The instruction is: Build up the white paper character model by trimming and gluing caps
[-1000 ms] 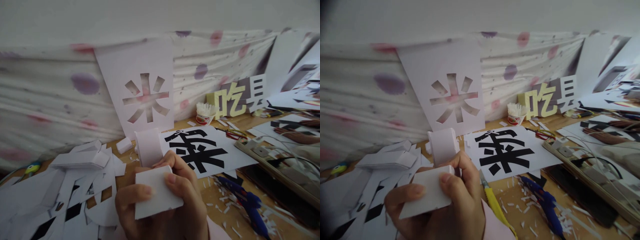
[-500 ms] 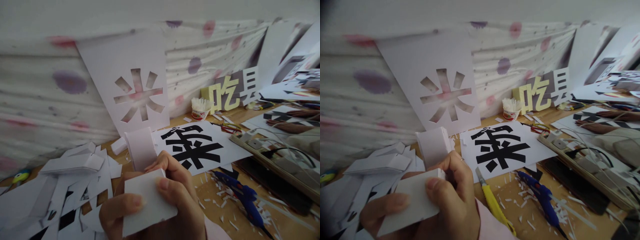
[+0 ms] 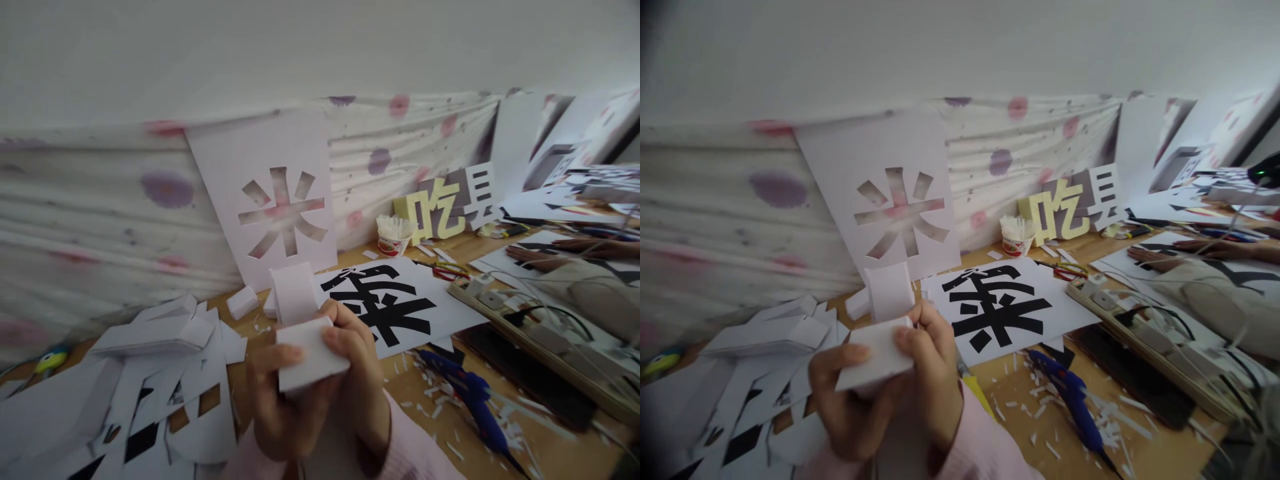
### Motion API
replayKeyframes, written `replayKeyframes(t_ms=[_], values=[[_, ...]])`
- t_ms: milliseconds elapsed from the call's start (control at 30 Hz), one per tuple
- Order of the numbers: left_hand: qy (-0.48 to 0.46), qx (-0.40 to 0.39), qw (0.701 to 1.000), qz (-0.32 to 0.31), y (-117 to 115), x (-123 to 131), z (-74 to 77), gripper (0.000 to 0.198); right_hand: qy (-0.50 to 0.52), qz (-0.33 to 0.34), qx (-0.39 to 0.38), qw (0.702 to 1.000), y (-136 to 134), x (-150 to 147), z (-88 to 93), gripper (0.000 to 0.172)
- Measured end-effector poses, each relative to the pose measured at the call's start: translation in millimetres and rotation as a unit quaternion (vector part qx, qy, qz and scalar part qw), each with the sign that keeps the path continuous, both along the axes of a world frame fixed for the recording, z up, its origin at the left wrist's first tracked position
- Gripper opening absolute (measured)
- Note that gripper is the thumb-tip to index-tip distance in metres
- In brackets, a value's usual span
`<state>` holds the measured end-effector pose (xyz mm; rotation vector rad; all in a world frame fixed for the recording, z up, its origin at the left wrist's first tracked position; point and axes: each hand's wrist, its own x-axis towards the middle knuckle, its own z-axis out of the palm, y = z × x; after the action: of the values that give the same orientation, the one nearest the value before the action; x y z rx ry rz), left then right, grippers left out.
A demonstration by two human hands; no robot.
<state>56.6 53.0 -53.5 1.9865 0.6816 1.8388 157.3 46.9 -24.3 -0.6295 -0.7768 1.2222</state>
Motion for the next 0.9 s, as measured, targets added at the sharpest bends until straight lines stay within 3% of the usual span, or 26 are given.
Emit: replayKeyframes(t_ms=[133,233,333,400,567,633,733,800,867,900], values=[[-0.008,0.045,0.999,0.022,2,10,6.5,0.03,0.006,-0.059,-0.008,0.998,3,8,2.5,0.027],[0.002,0.035,0.999,0.041,0,19,5.6,0.044,0.018,-0.062,-0.012,0.998,1,17,5.5,0.028],[-0.017,-0.056,0.998,-0.017,-6,27,8.8,0.077,0.014,-0.043,-0.014,0.999,-5,30,10.6,0.027],[-0.009,-0.13,0.99,-0.053,-13,30,13.4,0.085,-0.004,-0.03,-0.013,0.999,-12,39,13.2,0.027],[0.075,-0.152,0.985,-0.026,-30,26,20.7,0.043,-0.072,-0.022,-0.004,0.997,-41,57,2.9,0.042],[0.093,-0.139,0.986,-0.029,-35,20,25.7,0.04,-0.11,-0.028,-0.009,0.994,-56,63,-6.7,0.051],[0.12,-0.112,0.986,-0.028,-38,6,45.8,0.041,-0.179,-0.054,-0.025,0.982,-81,74,-21.4,0.057],[0.154,-0.098,0.983,-0.019,-39,-6,66.6,0.041,-0.24,-0.084,-0.041,0.966,-95,80,-31.5,0.05],[0.307,-0.068,0.948,0.04,-39,-18,86.6,0.035,-0.314,-0.116,-0.063,0.94,-105,84,-43.6,0.04],[0.399,-0.069,0.913,0.054,-39,-22,93.8,0.028,-0.354,-0.132,-0.077,0.923,-108,84,-50.9,0.036]])
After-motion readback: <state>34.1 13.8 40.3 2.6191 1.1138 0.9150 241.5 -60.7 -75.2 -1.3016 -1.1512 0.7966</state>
